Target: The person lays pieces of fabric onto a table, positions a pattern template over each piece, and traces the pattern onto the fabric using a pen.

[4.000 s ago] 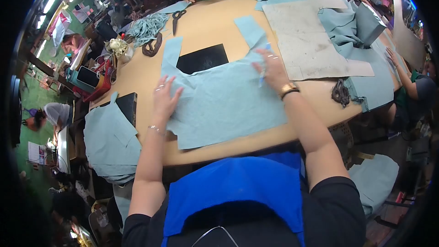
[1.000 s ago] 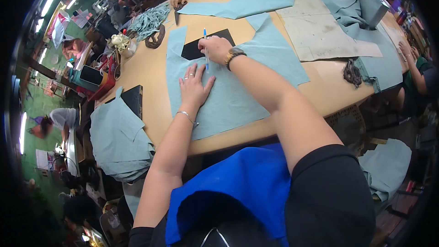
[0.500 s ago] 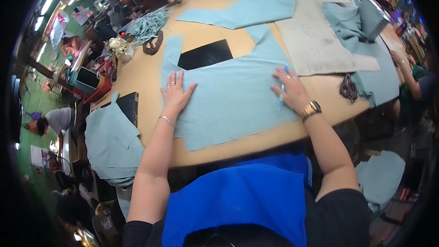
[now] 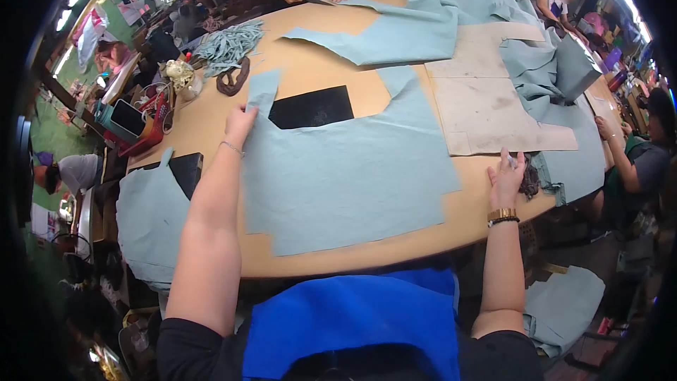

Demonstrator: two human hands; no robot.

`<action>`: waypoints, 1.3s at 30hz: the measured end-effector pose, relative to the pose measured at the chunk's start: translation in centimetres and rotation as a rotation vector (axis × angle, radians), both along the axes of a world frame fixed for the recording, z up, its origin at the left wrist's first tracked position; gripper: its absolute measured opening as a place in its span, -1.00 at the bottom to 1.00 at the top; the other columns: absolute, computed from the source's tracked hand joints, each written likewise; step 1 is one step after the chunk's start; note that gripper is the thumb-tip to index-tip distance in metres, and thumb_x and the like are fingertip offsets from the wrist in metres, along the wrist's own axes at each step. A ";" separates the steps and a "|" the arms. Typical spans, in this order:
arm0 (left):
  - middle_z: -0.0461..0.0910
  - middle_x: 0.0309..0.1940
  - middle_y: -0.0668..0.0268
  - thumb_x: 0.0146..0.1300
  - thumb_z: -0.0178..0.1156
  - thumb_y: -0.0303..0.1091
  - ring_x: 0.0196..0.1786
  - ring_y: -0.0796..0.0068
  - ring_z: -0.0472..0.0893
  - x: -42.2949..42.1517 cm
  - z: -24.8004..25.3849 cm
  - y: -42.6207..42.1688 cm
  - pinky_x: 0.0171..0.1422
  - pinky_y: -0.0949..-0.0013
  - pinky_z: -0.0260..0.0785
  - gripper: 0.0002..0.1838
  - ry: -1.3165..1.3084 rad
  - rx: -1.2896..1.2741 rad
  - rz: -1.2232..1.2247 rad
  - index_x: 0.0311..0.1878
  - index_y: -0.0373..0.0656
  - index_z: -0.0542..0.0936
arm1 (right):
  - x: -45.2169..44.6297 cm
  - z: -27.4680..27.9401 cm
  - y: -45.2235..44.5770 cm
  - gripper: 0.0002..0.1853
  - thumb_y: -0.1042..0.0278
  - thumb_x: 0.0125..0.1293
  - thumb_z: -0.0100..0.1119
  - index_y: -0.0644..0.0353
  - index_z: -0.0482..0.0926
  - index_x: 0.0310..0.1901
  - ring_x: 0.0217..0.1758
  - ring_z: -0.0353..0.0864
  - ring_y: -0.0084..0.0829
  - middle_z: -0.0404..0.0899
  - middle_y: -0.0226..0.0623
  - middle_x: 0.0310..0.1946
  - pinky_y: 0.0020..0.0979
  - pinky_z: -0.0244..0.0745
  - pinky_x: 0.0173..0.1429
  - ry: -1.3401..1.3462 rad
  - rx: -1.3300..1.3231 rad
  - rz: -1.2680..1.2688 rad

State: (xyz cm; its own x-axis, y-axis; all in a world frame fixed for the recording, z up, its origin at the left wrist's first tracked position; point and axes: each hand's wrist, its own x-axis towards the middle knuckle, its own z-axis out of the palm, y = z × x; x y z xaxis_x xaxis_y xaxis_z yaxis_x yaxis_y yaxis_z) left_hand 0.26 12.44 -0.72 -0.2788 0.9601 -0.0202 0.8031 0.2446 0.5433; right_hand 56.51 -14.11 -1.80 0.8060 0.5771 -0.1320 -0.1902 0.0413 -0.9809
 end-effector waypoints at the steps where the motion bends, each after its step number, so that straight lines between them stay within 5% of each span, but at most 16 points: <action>1: 0.64 -0.11 -0.01 0.13 0.28 0.04 0.08 0.03 0.59 0.1 -0.3 0.4 0.17 0.02 0.40 -0.40 -0.074 0.076 0.025 0.14 -0.15 0.50 | -0.1 0.3 0.2 -0.21 0.23 0.41 0.19 0.09 -0.09 0.50 0.43 0.20 -0.26 0.19 -0.33 0.42 0.00 0.36 0.19 0.026 0.017 0.004; 3: 0.62 -0.10 -0.08 0.11 0.33 -0.11 0.06 -0.01 0.60 0.2 -1.4 0.4 0.14 0.10 0.42 -0.46 -0.244 0.181 0.069 0.10 -0.17 0.46 | -0.3 0.6 0.5 -0.17 0.23 0.43 0.13 0.06 -0.20 0.53 0.53 0.09 -0.15 0.09 -0.28 0.50 0.05 0.30 0.24 0.097 0.070 0.026; 8: 0.40 0.24 -0.11 0.15 0.35 -0.07 0.31 -0.04 0.39 -0.9 -2.9 -2.8 0.36 0.07 0.24 -0.17 -0.037 0.449 0.191 0.36 -0.28 0.20 | -1.6 1.8 2.0 -0.24 0.26 0.39 0.18 0.03 -0.05 0.49 0.42 0.20 -0.23 0.22 -0.28 0.38 0.01 0.31 0.19 0.020 -0.044 -0.063; 12: 0.20 0.38 -0.16 0.26 0.27 -0.11 0.47 -0.10 0.14 2.5 0.3 -12.8 0.51 0.05 0.02 -0.19 0.131 0.557 -0.288 0.43 -0.31 0.15 | -1.0 -0.4 2.4 -0.22 0.22 0.28 0.33 0.02 0.08 0.43 0.15 0.35 -0.47 0.30 -0.39 0.27 -0.24 0.37 -0.11 -0.006 0.020 -0.108; 15: -0.03 0.54 0.03 0.25 0.21 0.03 0.58 -0.07 -0.09 6.0 2.1 -23.5 0.52 -0.31 -0.27 -0.16 0.217 0.105 -0.518 0.51 -0.07 0.13 | -1.6 -0.5 2.3 -0.16 0.24 0.28 0.33 0.02 0.02 0.48 0.10 0.36 -0.50 0.35 -0.41 0.20 -0.31 0.35 -0.09 -0.007 -0.010 -0.103; 20: -0.05 0.56 0.11 0.17 0.22 0.17 0.59 -0.03 -0.11 8.4 2.4 -31.5 0.48 -0.41 -0.28 -0.15 0.350 -0.083 -0.675 0.49 0.05 0.23 | -1.2 -0.4 3.2 -0.10 0.22 0.28 0.33 0.03 -0.06 0.51 0.11 0.36 -0.47 0.38 -0.40 0.19 -0.26 0.36 -0.03 -0.037 -0.092 -0.138; 23: -0.04 0.56 0.12 0.17 0.21 0.20 0.59 -0.03 -0.08 8.3 2.4 -31.4 0.48 -0.42 -0.28 -0.16 0.313 -0.060 -0.671 0.48 0.09 0.26 | 0.6 -0.7 3.6 -0.17 0.25 0.31 0.31 0.05 0.00 0.48 0.07 0.38 -0.49 0.39 -0.37 0.17 -0.28 0.37 -0.01 -0.077 0.221 -0.135; 26: -0.02 0.56 0.12 0.17 0.20 0.25 0.58 -0.02 -0.07 8.1 2.4 -31.5 0.47 -0.42 -0.27 -0.15 0.323 -0.053 -0.682 0.48 0.11 0.26 | -1.8 3.3 5.8 -0.38 0.23 0.28 0.36 0.03 0.28 0.31 -0.07 0.48 -0.51 0.49 -0.45 -0.03 -0.31 0.46 -0.15 0.077 0.467 -0.412; 28: -0.02 0.55 0.13 0.16 0.19 0.28 0.58 -0.01 -0.07 7.8 2.2 -31.3 0.47 -0.42 -0.27 -0.14 0.326 -0.030 -0.706 0.48 0.12 0.26 | -1.2 4.8 7.0 -0.43 0.24 0.24 0.40 0.06 0.35 0.22 -0.13 0.52 -0.47 0.52 -0.45 -0.08 -0.30 0.48 -0.20 0.139 0.335 -0.267; 30: -0.02 0.55 0.13 0.16 0.18 0.31 0.58 -0.01 -0.07 7.3 2.0 -31.4 0.47 -0.42 -0.26 -0.14 0.327 -0.023 -0.721 0.47 0.13 0.26 | -0.4 3.9 8.8 -0.52 0.28 0.20 0.42 0.11 0.41 0.09 -0.15 0.55 -0.47 0.55 -0.40 -0.11 -0.32 0.49 -0.20 0.034 0.136 -0.149; 31: -0.01 0.55 0.13 0.16 0.17 0.32 0.58 0.00 -0.07 7.2 1.9 -31.4 0.47 -0.42 -0.26 -0.14 0.323 -0.021 -0.723 0.47 0.13 0.26 | 2.2 1.2 10.5 -0.60 0.35 0.18 0.41 0.14 0.46 0.01 -0.14 0.58 -0.46 0.58 -0.37 -0.13 -0.34 0.53 -0.19 -0.261 0.269 -0.129; 32: -0.01 0.55 0.12 0.16 0.17 0.32 0.58 0.00 -0.07 7.1 1.9 -31.4 0.47 -0.42 -0.26 -0.14 0.317 -0.018 -0.721 0.47 0.13 0.26 | 3.0 2.0 10.6 -0.60 0.41 0.21 0.37 0.20 0.48 0.06 -0.08 0.59 -0.45 0.60 -0.34 -0.09 -0.37 0.54 -0.07 -0.191 0.283 -0.078; 33: -0.01 0.55 0.12 0.16 0.17 0.33 0.58 0.00 -0.06 7.1 2.0 -31.5 0.47 -0.42 -0.26 -0.13 0.314 -0.013 -0.714 0.47 0.13 0.27 | 3.5 3.5 10.7 -0.66 0.37 0.25 0.30 0.38 0.56 0.00 -0.07 0.62 -0.36 0.66 -0.22 -0.05 -0.34 0.47 0.08 -0.457 0.323 -0.136; 36: 0.00 0.54 0.11 0.18 0.17 0.30 0.57 -0.02 -0.02 6.5 2.1 -31.9 0.48 -0.40 -0.26 -0.15 0.294 -0.003 -0.710 0.47 0.13 0.26 | 2.0 11.0 8.1 -0.67 0.38 0.28 0.27 0.38 0.58 0.02 -0.04 0.59 -0.42 0.67 -0.22 -0.06 -0.36 0.47 0.11 -0.663 0.407 -0.176; 39: 0.03 0.53 0.09 0.26 0.14 0.19 0.55 -0.01 0.03 5.8 1.7 -31.6 0.51 -0.31 -0.23 -0.21 0.117 0.016 -0.664 0.48 0.07 0.23 | 1.8 16.6 4.9 -0.61 0.43 0.27 0.28 0.26 0.54 0.13 0.03 0.55 -0.48 0.61 -0.30 0.01 -0.43 0.43 0.15 -0.530 0.537 0.013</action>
State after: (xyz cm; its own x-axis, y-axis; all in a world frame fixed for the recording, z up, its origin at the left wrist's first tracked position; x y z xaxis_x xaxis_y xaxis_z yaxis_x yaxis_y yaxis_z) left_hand 6.11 -19.17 0.95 0.3710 0.9286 -0.0104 0.8342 -0.3283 0.4431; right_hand 58.26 -9.23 14.85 0.6760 0.4626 0.5736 0.2974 0.5409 -0.7868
